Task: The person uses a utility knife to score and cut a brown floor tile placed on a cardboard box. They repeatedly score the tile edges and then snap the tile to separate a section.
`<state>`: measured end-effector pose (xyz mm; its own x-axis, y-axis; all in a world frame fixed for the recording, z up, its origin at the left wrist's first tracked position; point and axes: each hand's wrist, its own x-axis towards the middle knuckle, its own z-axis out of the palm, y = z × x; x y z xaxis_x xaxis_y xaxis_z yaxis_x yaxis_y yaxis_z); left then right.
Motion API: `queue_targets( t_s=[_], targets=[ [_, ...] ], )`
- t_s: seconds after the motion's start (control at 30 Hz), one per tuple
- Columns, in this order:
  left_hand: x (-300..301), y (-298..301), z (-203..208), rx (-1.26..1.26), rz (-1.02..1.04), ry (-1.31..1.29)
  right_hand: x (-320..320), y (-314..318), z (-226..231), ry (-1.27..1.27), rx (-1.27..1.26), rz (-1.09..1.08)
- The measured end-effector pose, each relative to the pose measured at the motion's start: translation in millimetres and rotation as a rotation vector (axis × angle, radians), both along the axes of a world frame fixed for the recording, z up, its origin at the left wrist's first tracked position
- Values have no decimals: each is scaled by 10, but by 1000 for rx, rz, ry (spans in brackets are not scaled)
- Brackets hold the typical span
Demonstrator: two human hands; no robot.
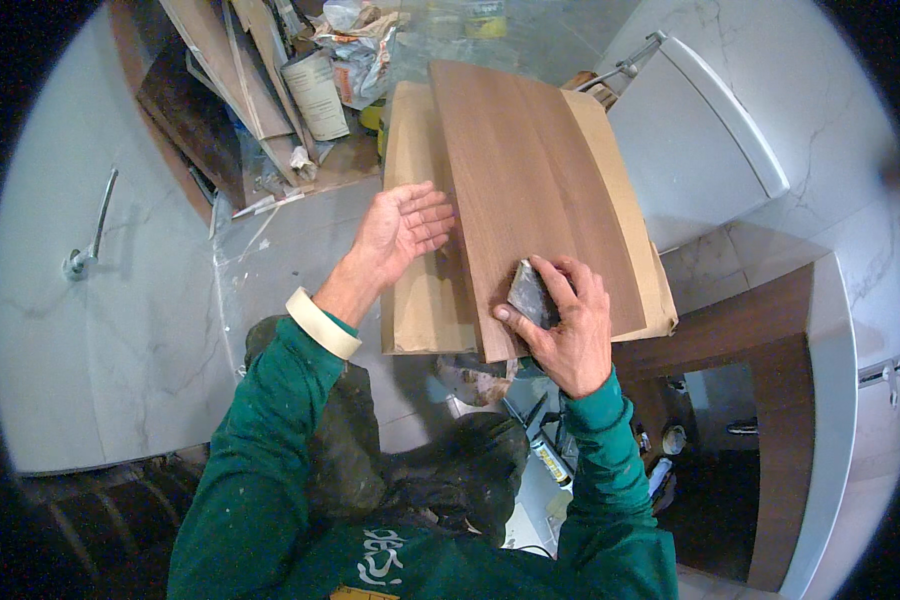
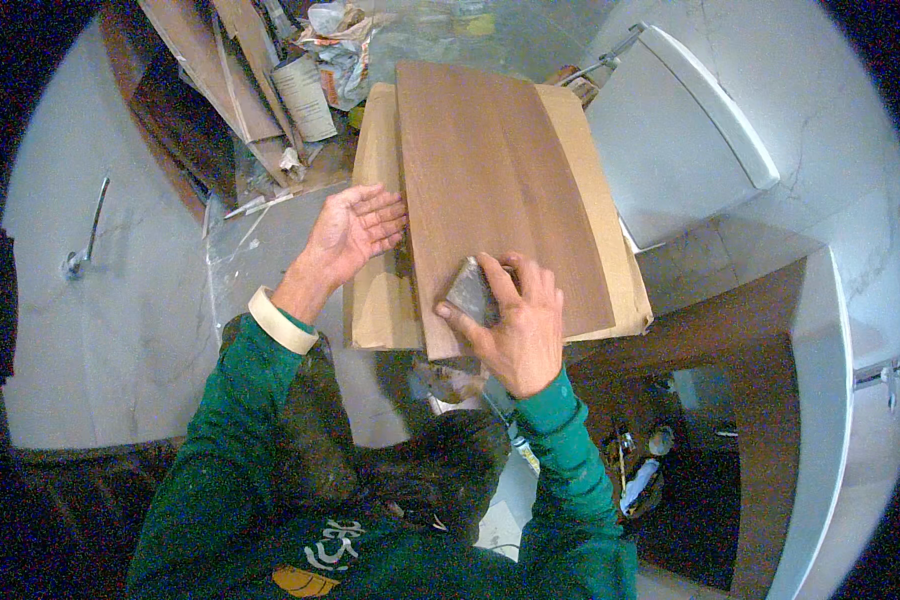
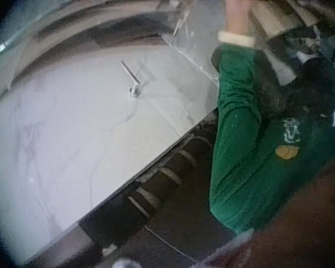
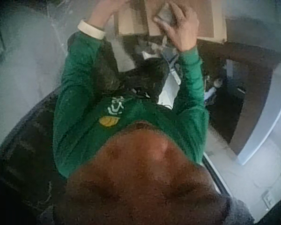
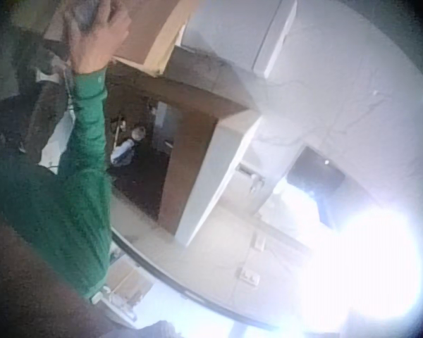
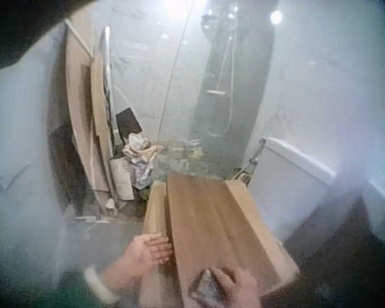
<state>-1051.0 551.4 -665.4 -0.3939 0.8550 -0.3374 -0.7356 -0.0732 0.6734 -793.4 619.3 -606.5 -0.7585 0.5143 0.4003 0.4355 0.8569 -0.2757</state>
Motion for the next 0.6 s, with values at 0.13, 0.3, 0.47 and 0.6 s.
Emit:
queue_targets(
  t_s=[0.13, 0.3, 0.47, 0.6],
  targets=[
    [25, 31, 11, -26, 11, 34, -184, 219, 6, 33, -42, -11],
    [102, 76, 45, -41, 42, 81, -546, 610, 31, 53, -27, -70],
    [124, 93, 25, 14, 28, 153, -642, 671, 88, 24, -5, -41],
    [153, 120, 22, 5, 53, 165, -701, 716, 68, -53, 18, -116]
  ],
)
